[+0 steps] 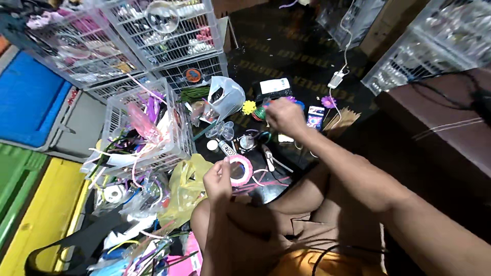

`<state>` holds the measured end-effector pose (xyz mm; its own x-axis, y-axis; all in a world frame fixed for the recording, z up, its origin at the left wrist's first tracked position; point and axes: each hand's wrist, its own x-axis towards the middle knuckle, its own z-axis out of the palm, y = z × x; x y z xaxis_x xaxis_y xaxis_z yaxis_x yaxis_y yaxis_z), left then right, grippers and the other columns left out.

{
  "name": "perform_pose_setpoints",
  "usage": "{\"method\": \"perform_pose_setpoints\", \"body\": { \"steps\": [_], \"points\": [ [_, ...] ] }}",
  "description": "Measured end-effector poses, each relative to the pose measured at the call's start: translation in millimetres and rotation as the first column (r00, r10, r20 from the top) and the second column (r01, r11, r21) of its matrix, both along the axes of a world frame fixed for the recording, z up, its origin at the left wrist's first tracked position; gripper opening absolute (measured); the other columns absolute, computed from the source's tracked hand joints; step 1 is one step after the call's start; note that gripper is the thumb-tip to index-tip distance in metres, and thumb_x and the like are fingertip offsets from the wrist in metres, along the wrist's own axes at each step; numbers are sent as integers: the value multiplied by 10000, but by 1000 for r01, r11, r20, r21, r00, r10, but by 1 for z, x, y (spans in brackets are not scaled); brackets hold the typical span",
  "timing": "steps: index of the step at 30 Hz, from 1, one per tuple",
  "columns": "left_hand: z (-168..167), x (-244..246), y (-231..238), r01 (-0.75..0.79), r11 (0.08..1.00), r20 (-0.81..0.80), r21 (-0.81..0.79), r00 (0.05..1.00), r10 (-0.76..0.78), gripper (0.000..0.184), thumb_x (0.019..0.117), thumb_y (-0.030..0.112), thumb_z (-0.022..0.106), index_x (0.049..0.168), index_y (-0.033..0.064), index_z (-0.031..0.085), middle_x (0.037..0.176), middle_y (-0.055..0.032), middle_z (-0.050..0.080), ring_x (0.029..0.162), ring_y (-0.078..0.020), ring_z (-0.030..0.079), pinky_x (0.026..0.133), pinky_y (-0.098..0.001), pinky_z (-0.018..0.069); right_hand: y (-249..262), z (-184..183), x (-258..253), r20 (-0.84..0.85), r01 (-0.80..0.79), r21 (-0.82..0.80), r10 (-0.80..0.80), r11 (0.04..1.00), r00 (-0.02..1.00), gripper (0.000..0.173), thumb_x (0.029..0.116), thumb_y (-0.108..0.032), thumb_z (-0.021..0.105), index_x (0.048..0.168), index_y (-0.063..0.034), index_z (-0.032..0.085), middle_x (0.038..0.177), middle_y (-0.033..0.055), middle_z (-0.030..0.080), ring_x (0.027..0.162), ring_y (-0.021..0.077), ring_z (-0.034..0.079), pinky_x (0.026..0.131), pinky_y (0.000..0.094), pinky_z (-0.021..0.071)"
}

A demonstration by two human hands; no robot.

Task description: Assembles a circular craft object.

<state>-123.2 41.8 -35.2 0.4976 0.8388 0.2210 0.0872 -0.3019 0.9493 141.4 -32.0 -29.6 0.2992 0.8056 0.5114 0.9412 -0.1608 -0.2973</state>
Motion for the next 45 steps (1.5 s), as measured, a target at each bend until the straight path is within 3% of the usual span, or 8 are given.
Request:
{"method": "perform_pose_setpoints", "body": {
  "steps": [6, 11, 16, 21, 24, 31, 35, 45],
  "points": [
    [27, -8, -22, -12, 999, 160, 44, 987, 5, 221, 1009, 19, 550, 865, 19, 716, 702, 72, 688, 608, 42, 617, 593, -154, 538, -50, 5, 29, -387, 323, 38, -284, 946, 877, 461, 1068, -280, 436, 801, 54, 607, 697, 205, 584, 670, 373, 597, 635, 581, 438],
    [32, 3, -41, 24, 998, 179, 53, 983, -33, 224, 1012, 23, 546, 880, 22, 727, 710, 66, 693, 598, 32, 609, 586, -158, 534, -69, 9, -8, -685, -7, 203, 148, 979, 713, 237, 1027, -158, 596, 1163, -10, 722, 1007, 86, 745, 843, 122, 702, 804, 338, 591],
    [33, 12, -55, 68, 996, 145, 52, 987, -75, 221, 1020, 30, 543, 898, 13, 726, 739, 42, 714, 636, 0, 654, 619, -184, 568, -65, 35, -73, -742, -359, 315, 464, 879, 484, 197, 983, -151, 665, 1104, -22, 751, 961, 33, 745, 806, 57, 683, 737, 248, 589],
    [27, 13, -62, 8, 999, 66, 45, 998, -11, 249, 1024, 36, 539, 843, 14, 709, 670, 38, 673, 577, 9, 610, 569, -177, 533, -50, 16, -102, -108, -364, 367, 428, 856, 897, 234, 971, -164, 613, 820, -48, 749, 722, 48, 648, 734, 195, 638, 642, 336, 523],
    [28, 5, -64, -29, 999, 19, 40, 999, 28, 258, 1027, 50, 545, 831, 22, 711, 654, 36, 661, 569, -2, 612, 566, -183, 537, -46, 15, -83, 158, -357, 335, 322, 872, 933, 173, 955, -64, 590, 820, -6, 682, 739, 130, 647, 730, 309, 662, 601, 411, 537],
    [36, 1, -65, -164, 978, 115, 128, 982, 150, 264, 1024, 55, 547, 799, 54, 686, 611, 95, 599, 519, 44, 539, 511, -143, 477, -74, 52, -1, -320, 156, 157, -100, 975, 942, 393, 1055, -289, 501, 831, 13, 615, 732, 162, 601, 690, 311, 606, 636, 517, 448],
    [39, 10, -63, -183, 971, 164, 151, 974, 157, 242, 1032, 64, 545, 845, 49, 697, 656, 85, 651, 556, 38, 594, 536, -148, 519, -82, 40, -17, -394, -51, 185, 121, 981, 911, 226, 1007, -151, 619, 1172, -40, 728, 1076, 140, 709, 926, 241, 688, 843, 438, 564],
    [41, 10, -54, -242, 960, 199, 141, 957, 212, 299, 1047, 118, 544, 769, 113, 652, 591, 114, 564, 484, 31, 510, 473, -155, 458, -78, 33, -92, -262, -335, 387, 451, 859, 853, 149, 918, -231, 728, 967, -124, 820, 1114, 62, 701, 1062, 159, 631, 902, 291, 538]
  ]
}}
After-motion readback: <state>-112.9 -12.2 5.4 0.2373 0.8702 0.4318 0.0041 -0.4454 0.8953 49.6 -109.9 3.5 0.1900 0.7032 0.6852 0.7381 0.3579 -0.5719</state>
